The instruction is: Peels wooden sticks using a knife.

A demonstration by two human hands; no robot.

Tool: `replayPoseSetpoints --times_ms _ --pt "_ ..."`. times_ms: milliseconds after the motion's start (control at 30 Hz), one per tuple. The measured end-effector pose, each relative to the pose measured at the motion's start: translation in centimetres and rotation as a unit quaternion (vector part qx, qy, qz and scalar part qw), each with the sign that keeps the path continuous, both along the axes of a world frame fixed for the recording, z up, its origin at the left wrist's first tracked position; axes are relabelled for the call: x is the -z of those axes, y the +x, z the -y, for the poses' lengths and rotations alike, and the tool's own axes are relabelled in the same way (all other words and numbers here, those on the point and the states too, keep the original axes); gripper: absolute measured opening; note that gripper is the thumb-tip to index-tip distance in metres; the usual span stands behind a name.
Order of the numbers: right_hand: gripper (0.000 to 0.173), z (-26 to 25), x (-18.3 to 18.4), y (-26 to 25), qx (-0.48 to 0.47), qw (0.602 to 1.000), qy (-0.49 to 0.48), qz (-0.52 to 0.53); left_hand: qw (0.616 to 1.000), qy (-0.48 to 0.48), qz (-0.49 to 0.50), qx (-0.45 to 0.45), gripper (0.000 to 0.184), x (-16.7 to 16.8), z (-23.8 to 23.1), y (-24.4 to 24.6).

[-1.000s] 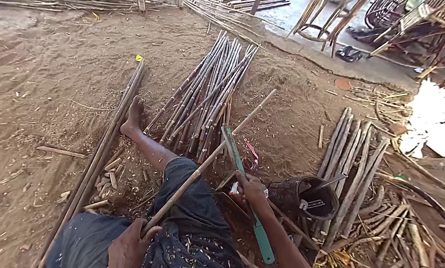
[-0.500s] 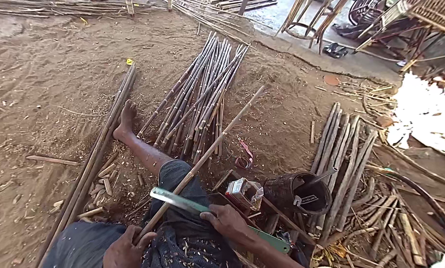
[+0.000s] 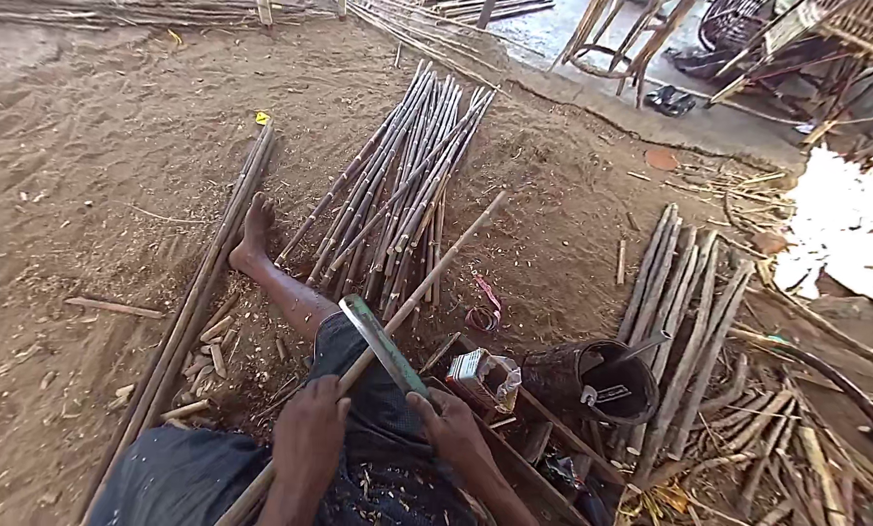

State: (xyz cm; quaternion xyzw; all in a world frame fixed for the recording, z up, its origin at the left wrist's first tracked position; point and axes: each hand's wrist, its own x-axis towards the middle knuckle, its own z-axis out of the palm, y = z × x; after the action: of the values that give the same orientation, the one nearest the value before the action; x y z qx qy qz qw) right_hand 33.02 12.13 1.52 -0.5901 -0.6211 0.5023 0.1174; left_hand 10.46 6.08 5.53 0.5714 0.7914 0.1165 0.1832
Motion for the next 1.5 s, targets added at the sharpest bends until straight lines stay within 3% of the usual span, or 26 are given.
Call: replayPoseSetpoints --times_ms 133,200,300,367,433,533,567,633,700,733,767,900,933,1033,1067,1167,1200,1333,1367,1467,1500 --pt "0.054 1.3 -0.4 0.4 -0.011 1.0 -0.022 -0.006 0.998 -0.02 0.013 0.065 0.036 -0.1 -4.4 1.0" --pt "0.056 1.7 -0.8 1.3 -0.038 0.999 -0.02 0.022 0.997 -0.021 0.045 0.057 0.044 -0.2 -2.9 -0.1" --pt "0.053 0.4 -1.2 3.7 -0.036 0.998 -0.007 0.05 0.984 -0.14 0.108 0.017 0.059 -1.1 2.9 -3.4" --pt "0.048 -2.4 -0.9 5.8 0.02 0.998 0.008 0.055 0.963 -0.222 0.151 -0.004 0.056 -2.2 7.8 -5.6" --pt "0.046 -5.9 -0.4 7.2 0.127 0.992 0.006 0.0 0.954 -0.243 0.174 -0.027 0.051 -3.1 12.0 -6.9" --pt "0.045 -9.8 2.6 6.8 0.317 0.938 -0.048 -0.134 0.957 -0.216 0.178 -0.071 0.054 -3.6 14.8 -7.9" --pt "0.049 -9.6 3.6 6.1 0.305 0.944 -0.05 -0.114 0.96 -0.196 0.179 -0.085 0.053 -3.5 15.0 -7.8" --pt "0.059 -6.7 4.0 4.4 0.091 0.995 -0.043 -0.005 0.966 -0.163 0.169 -0.108 0.049 -3.2 14.4 -7.7" --pt "0.056 -3.2 2.5 2.1 -0.146 0.987 -0.035 0.064 0.967 -0.152 0.16 -0.125 0.046 -3.0 13.8 -8.0" --pt "0.058 -2.5 1.7 1.7 -0.208 0.974 -0.022 0.091 0.969 -0.148 0.153 -0.127 0.046 -3.1 13.6 -8.0" --pt "0.058 -2.8 1.3 1.9 -0.197 0.974 -0.015 0.106 0.972 -0.14 0.139 -0.125 0.046 -3.1 13.4 -8.0" --pt "0.068 -5.4 5.1 4.4 0.087 0.995 -0.035 0.044 0.987 -0.094 0.079 -0.106 0.048 -3.3 13.1 -6.8" --pt "0.066 -5.2 4.8 3.7 0.062 0.997 -0.037 0.04 0.989 -0.081 0.071 -0.103 0.047 -3.3 12.8 -6.7" --pt "0.057 -2.9 2.0 1.2 -0.187 0.978 -0.04 0.086 0.991 -0.064 0.061 -0.103 0.046 -3.2 12.9 -7.0" --pt "0.057 -3.3 1.7 1.2 -0.181 0.978 -0.036 0.096 0.991 -0.06 0.059 -0.101 0.046 -3.0 12.9 -7.2" --pt "0.064 -5.5 3.9 3.0 0.046 0.997 -0.047 0.049 0.994 -0.042 0.034 -0.09 0.049 -2.6 13.0 -6.6" --pt "0.065 -5.6 4.1 2.9 0.07 0.995 -0.047 0.05 0.995 -0.033 0.022 -0.087 0.05 -2.7 13.1 -6.4" --pt "0.057 -2.9 0.5 0.3 -0.22 0.969 -0.05 0.105 0.995 0.001 -0.013 -0.096 0.049 -2.5 13.1 -6.2" --pt "0.057 -3.2 0.6 0.6 -0.192 0.975 -0.054 0.098 0.995 0.008 -0.017 -0.095 0.049 -2.4 13.1 -6.2" --pt "0.067 -5.4 3.7 3.3 0.054 0.996 -0.045 0.048 0.994 0.046 -0.047 -0.091 0.047 -1.9 13.2 -5.5" --pt "0.069 -5.6 3.8 3.3 0.067 0.995 -0.037 0.059 0.993 0.054 -0.053 -0.094 0.046 -1.8 13.2 -5.3"
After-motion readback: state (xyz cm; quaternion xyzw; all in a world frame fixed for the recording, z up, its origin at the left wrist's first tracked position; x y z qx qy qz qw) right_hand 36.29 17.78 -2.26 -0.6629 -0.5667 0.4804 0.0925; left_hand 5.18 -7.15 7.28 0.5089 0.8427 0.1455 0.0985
